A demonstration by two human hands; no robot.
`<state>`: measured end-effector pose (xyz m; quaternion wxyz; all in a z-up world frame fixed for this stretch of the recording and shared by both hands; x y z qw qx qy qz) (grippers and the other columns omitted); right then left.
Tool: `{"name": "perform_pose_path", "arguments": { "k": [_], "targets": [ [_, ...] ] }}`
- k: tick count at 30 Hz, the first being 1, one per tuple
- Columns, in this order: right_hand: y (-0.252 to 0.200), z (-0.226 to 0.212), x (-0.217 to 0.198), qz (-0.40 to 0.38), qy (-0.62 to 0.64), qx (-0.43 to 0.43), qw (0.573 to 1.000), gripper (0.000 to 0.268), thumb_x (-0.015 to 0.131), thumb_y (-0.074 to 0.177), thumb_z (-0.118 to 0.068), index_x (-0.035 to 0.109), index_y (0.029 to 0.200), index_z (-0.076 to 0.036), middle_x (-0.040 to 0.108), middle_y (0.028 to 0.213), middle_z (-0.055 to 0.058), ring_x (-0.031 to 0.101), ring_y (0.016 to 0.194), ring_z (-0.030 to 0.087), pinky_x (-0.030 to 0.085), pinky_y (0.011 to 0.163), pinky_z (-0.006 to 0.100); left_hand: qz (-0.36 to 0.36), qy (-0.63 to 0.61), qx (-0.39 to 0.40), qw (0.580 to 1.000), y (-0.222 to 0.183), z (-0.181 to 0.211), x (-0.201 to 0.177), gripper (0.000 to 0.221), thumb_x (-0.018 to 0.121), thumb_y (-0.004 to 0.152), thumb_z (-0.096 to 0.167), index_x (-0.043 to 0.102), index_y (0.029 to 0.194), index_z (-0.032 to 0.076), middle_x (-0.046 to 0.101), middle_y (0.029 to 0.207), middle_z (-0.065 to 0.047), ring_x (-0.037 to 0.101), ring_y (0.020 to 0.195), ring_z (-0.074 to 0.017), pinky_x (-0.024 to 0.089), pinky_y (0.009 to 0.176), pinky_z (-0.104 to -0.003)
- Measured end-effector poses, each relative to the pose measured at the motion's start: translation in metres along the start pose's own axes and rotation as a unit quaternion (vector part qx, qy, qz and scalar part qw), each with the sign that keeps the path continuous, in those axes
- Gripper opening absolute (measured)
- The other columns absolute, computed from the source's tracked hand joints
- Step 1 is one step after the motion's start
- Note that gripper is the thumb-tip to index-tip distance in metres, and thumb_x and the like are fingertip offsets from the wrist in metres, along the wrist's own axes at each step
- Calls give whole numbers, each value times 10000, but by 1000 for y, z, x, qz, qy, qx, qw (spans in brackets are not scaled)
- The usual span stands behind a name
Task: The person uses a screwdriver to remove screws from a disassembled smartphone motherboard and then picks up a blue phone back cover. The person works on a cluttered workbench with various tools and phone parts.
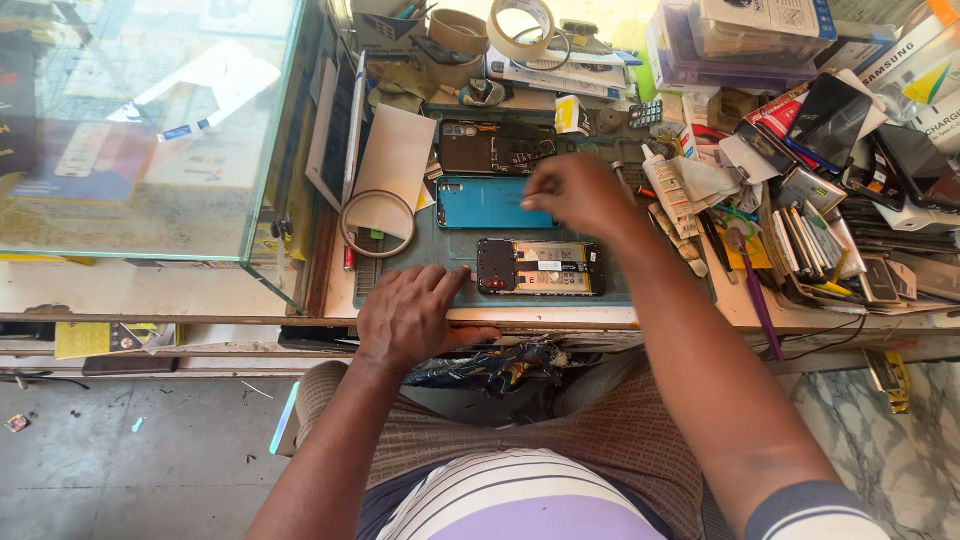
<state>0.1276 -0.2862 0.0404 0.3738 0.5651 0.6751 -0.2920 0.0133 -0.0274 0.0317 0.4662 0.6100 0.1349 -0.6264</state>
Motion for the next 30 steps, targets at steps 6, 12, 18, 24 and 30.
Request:
{"name": "perform_pose_path", "arguments": {
  "k": [6, 12, 18, 24, 30],
  "targets": [
    [-38, 45, -42, 22, -73, 110, 991, 203, 833, 842, -269, 800, 967, -112, 787, 918, 95, 748, 828, 228, 565, 764, 379, -13, -3, -4, 1000, 0, 0, -1, 845, 710, 680, 828, 740, 1172, 141, 689, 871, -16, 683, 825, -198, 510, 753, -381],
    [-30, 23, -31, 72, -90, -5, 993, 231, 823, 873, -304, 789, 1004, -117, 779, 953, 74, 724, 873, 261, 543, 790, 426, -40, 15, -20, 999, 5, 2, 1, 904, 706, 636, 852, 735, 1205, 150, 706, 881, -40, 689, 786, -235, 528, 720, -402],
    [-8, 19, -14, 42, -94, 65, 993, 225, 833, 852, -307, 784, 949, -109, 771, 868, 61, 734, 792, 226, 559, 715, 412, -47, -2, -44, 998, 4, 1, 0, 885, 693, 630, 868, 744, 1167, 167, 715, 893, -37, 694, 805, -240, 533, 733, -403],
    [1, 33, -9, 51, 99, 90, 990, 182, 811, 876, -203, 742, 932, -43, 763, 805, 57, 697, 656, 153, 532, 576, 303, -25, -5, -39, 999, 4, 1, 0, 819, 688, 692, 843, 748, 1157, 172, 720, 893, -40, 699, 810, -243, 536, 734, -405],
    [-16, 35, -23, 33, 309, 132, 941, 133, 742, 941, -124, 682, 996, -19, 738, 805, 56, 701, 656, 105, 577, 540, 241, -48, -30, -80, 995, 6, -3, 1, 702, 676, 765, 788, 754, 1146, 204, 729, 895, -24, 702, 803, -233, 540, 702, -414]
  ]
}}
Point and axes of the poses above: each hand's wrist, its own y-axis towards the middle knuckle, its own x-axis out of the palm, z = x × y, the point moved 4 cm from there along y, towards the middle knuckle
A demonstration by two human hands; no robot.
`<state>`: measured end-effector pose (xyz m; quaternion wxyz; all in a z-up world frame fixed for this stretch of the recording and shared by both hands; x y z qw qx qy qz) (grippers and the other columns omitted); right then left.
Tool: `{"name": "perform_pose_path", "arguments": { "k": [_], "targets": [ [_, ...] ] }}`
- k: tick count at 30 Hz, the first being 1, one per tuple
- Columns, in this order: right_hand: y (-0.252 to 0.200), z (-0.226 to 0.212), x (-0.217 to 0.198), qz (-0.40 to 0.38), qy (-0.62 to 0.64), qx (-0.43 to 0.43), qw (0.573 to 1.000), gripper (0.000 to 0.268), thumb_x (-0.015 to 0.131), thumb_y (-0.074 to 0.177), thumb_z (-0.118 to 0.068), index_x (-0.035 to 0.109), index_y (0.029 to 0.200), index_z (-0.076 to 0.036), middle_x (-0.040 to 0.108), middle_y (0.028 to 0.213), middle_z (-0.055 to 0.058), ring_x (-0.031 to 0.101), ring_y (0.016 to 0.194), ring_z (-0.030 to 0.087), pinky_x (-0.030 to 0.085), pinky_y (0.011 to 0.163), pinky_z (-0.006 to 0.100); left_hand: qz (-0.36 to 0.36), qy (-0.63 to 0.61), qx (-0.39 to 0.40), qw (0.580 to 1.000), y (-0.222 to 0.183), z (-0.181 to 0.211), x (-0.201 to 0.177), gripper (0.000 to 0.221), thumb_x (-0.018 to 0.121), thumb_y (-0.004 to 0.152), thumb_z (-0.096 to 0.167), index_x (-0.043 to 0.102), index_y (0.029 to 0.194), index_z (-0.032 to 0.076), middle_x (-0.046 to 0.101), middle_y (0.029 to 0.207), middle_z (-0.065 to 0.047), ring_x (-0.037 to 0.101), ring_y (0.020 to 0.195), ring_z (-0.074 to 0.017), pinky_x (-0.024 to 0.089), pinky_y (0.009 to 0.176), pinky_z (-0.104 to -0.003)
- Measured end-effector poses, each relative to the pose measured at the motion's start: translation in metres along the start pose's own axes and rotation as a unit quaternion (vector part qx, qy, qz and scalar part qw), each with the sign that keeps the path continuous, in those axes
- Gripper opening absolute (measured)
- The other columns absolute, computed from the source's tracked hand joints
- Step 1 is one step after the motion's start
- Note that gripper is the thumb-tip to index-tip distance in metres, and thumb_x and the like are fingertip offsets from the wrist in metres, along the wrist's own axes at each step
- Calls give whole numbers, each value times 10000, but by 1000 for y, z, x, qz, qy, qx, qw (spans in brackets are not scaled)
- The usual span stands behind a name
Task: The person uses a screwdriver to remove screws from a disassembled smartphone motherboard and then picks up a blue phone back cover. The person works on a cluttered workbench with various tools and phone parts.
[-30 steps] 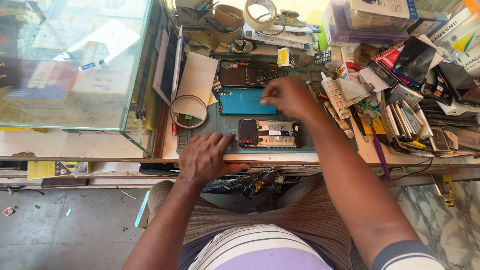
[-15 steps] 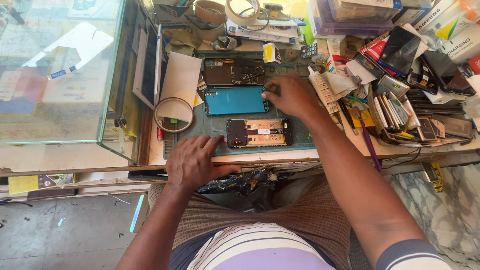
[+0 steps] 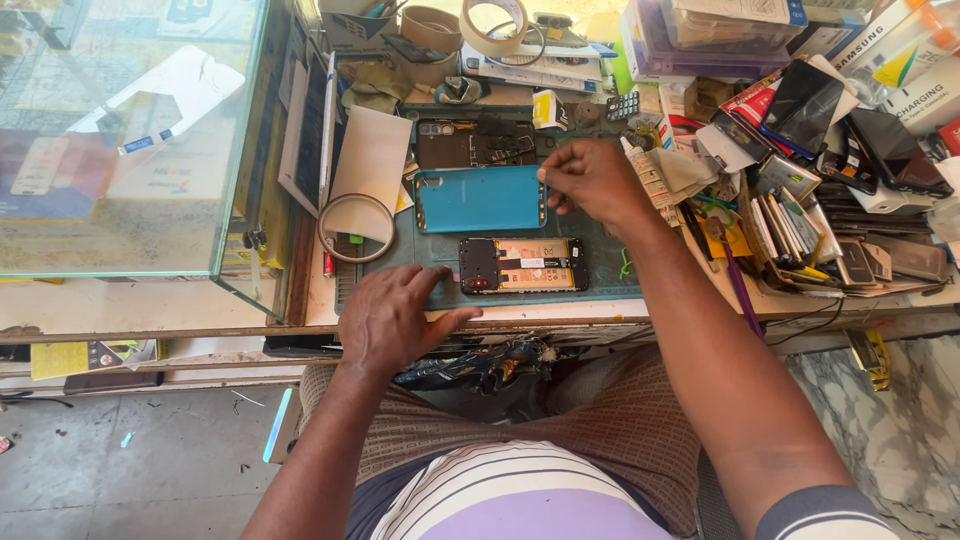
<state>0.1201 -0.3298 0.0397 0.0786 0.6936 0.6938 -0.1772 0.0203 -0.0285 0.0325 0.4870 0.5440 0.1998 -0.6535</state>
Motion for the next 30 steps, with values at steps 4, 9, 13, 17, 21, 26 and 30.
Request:
{"name": "perform_pose_path", "arguments": {
  "k": [4, 9, 13, 17, 21, 26, 30],
  "targets": [
    [-30, -11, -18, 25, 46, -45, 998, 131, 744, 961, -99, 678, 1009, 3, 727, 811, 69, 703, 670, 110, 592, 571, 241, -13, -97, -88, 991, 9, -5, -9, 569, 710, 820, 644, 748, 1209, 230, 723, 874, -21, 707, 754, -195, 545, 632, -384],
    [-68, -6, -40, 40, 90, -30, 995, 134, 742, 953, -95, 681, 1027, -2, 738, 830, 73, 697, 671, 109, 593, 585, 244, 30, -230, -168, 958, 30, -5, -18, 626, 751, 878, 485, 635, 1385, 137, 743, 928, -27, 679, 629, -160, 526, 585, -337],
    [-87, 6, -47, 19, 147, -17, 989, 133, 748, 954, -111, 691, 1029, -17, 740, 835, 71, 694, 672, 122, 593, 604, 266, 22, -397, -162, 903, 50, -2, -11, 469, 682, 956, 367, 663, 1312, 62, 756, 884, -50, 649, 587, -91, 524, 544, -281],
    [-105, 21, -43, -24, 221, -2, 975, 168, 728, 982, -170, 670, 1086, -52, 737, 938, 62, 705, 778, 139, 617, 660, 306, -8, -524, -151, 838, 59, 2, 5, 322, 647, 1009, 251, 708, 1201, 0, 727, 788, -49, 574, 587, -67, 481, 519, -250],
    [-125, 25, -28, -119, 354, 27, 927, 302, 652, 1066, -310, 619, 1199, -40, 717, 1096, 111, 720, 977, 211, 649, 809, 411, -11, -575, -142, 805, 60, 3, 14, 294, 658, 1019, 218, 711, 1144, -42, 687, 773, -26, 566, 600, -58, 476, 514, -245],
    [-135, 18, -6, -221, 421, 103, 874, 799, 505, 943, -637, 505, 1437, -9, 706, 1210, 230, 744, 1021, 380, 644, 804, 467, -26, -551, -154, 820, 63, 5, 16, 303, 658, 1002, 232, 710, 1161, -21, 685, 753, -10, 547, 569, -61, 449, 500, -237],
    [-137, 15, 2, -245, 443, 100, 857, 766, 522, 1042, -543, 438, 1490, 73, 659, 1252, 288, 715, 1053, 426, 630, 853, 501, -23, -554, -139, 821, 62, 8, 12, 320, 671, 1003, 236, 718, 1181, -26, 660, 728, -19, 546, 564, -65, 447, 501, -238]
  ]
}}
Point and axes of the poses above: each hand's wrist, its own y-axis towards the middle knuckle, its own x-axis out of the palm, z = x × y, the point moved 4 cm from there along y, towards the middle knuckle
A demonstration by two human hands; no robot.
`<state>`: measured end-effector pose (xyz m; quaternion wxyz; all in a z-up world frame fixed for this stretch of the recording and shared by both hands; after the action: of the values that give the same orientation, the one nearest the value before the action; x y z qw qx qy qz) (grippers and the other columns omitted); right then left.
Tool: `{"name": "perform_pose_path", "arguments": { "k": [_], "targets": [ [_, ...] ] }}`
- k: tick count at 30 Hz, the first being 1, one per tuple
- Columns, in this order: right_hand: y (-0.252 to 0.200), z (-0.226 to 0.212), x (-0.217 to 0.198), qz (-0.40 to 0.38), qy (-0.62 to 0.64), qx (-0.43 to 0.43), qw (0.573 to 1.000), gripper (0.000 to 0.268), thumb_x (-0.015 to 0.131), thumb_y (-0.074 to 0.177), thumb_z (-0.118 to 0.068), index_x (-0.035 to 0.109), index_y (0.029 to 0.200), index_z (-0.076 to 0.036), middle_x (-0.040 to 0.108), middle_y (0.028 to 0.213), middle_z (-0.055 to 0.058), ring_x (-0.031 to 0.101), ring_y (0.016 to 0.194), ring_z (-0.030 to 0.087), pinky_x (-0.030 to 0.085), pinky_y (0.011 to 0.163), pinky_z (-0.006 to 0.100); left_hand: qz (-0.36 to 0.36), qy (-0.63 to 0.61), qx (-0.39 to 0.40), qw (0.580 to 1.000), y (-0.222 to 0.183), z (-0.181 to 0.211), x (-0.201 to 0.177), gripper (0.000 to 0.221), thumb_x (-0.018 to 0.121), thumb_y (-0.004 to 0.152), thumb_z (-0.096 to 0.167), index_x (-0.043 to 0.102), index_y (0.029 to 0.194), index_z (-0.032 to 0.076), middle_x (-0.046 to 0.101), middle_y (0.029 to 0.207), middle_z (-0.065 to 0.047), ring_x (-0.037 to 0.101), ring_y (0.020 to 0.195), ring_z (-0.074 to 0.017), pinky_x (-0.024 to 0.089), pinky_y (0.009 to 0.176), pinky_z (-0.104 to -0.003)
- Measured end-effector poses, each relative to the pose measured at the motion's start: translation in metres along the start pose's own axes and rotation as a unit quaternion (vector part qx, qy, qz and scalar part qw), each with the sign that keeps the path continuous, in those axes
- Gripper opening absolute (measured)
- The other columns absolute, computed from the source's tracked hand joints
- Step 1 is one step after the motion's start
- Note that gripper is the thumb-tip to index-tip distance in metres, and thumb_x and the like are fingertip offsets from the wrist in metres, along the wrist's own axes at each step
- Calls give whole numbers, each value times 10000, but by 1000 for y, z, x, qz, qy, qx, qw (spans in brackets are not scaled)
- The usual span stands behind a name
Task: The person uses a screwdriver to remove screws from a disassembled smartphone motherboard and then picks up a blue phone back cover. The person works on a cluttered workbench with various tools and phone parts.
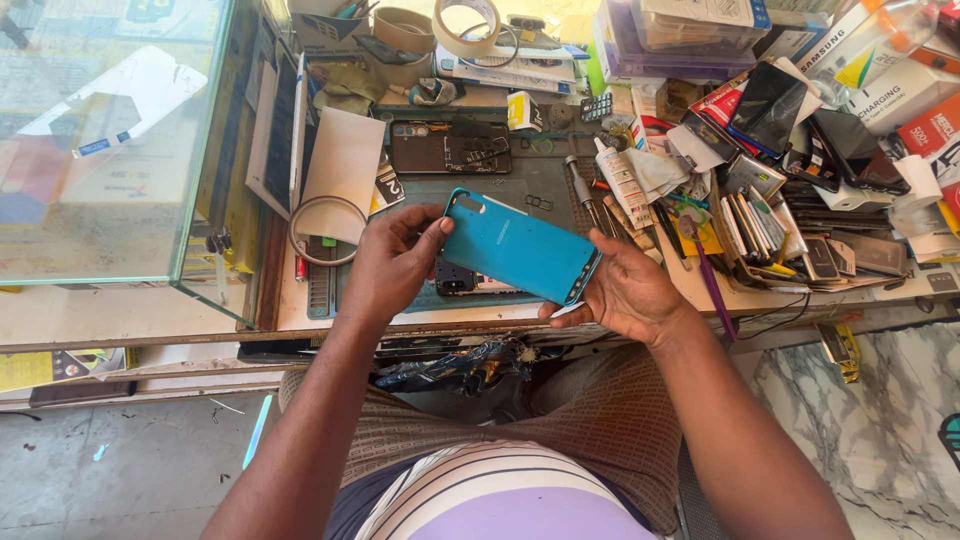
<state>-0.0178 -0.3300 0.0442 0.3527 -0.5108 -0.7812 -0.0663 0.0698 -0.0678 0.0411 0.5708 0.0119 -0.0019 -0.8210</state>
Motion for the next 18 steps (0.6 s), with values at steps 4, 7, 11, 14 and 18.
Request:
{"name": "perform_pose_path", "arguments": {
  "k": [4, 7, 11, 14, 18],
  "targets": [
    [-3, 0, 0, -22, -41, 17, 999, 688, 568, 1019, -407, 437, 1498, 69, 638, 1307, 278, 685, 1125, 416, 602, 943, 500, 0, 41, 0, 999, -4, 2, -3, 338, 684, 985, 253, 730, 1192, -10, 700, 750, -35, 598, 581, -72, 485, 518, -247],
    [-2, -6, -3, 1, -104, 26, 994, 703, 590, 993, -389, 437, 1526, 44, 632, 1340, 266, 662, 1153, 397, 566, 962, 459, 22, 112, 0, 993, -4, 7, -7, 356, 688, 979, 299, 747, 1182, 13, 738, 768, -62, 657, 618, -88, 518, 562, -271],
    [2, -14, -6, 4, -97, 26, 995, 677, 586, 1013, -391, 465, 1481, 83, 642, 1316, 293, 677, 1136, 408, 577, 944, 465, 35, 161, 21, 986, -2, 16, -8, 400, 679, 972, 364, 742, 1241, 75, 777, 825, -76, 715, 690, -119, 563, 634, -312],
    [7, -21, -10, 25, -100, 24, 994, 662, 579, 1015, -388, 481, 1458, 95, 649, 1307, 301, 682, 1152, 404, 569, 946, 471, 58, 221, 63, 971, -7, 22, -13, 442, 713, 922, 372, 705, 1266, 95, 780, 1039, -60, 728, 700, -174, 569, 649, -347],
    [7, -32, -10, 13, -141, 0, 990, 657, 624, 999, -359, 468, 1487, 53, 625, 1351, 269, 643, 1228, 384, 528, 1016, 486, 62, 294, 82, 950, -23, 19, -20, 428, 745, 897, 350, 721, 1255, 116, 747, 1114, -85, 728, 767, -221, 568, 717, -378]
  ]
}}
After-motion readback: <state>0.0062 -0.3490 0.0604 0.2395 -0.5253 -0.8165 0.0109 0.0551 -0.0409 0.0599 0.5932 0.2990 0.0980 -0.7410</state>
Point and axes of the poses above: each hand's wrist, its own y-axis towards the middle knuckle, its own x-axis out of the palm, z = x × y, the point moved 4 cm from there along y, towards the middle knuckle
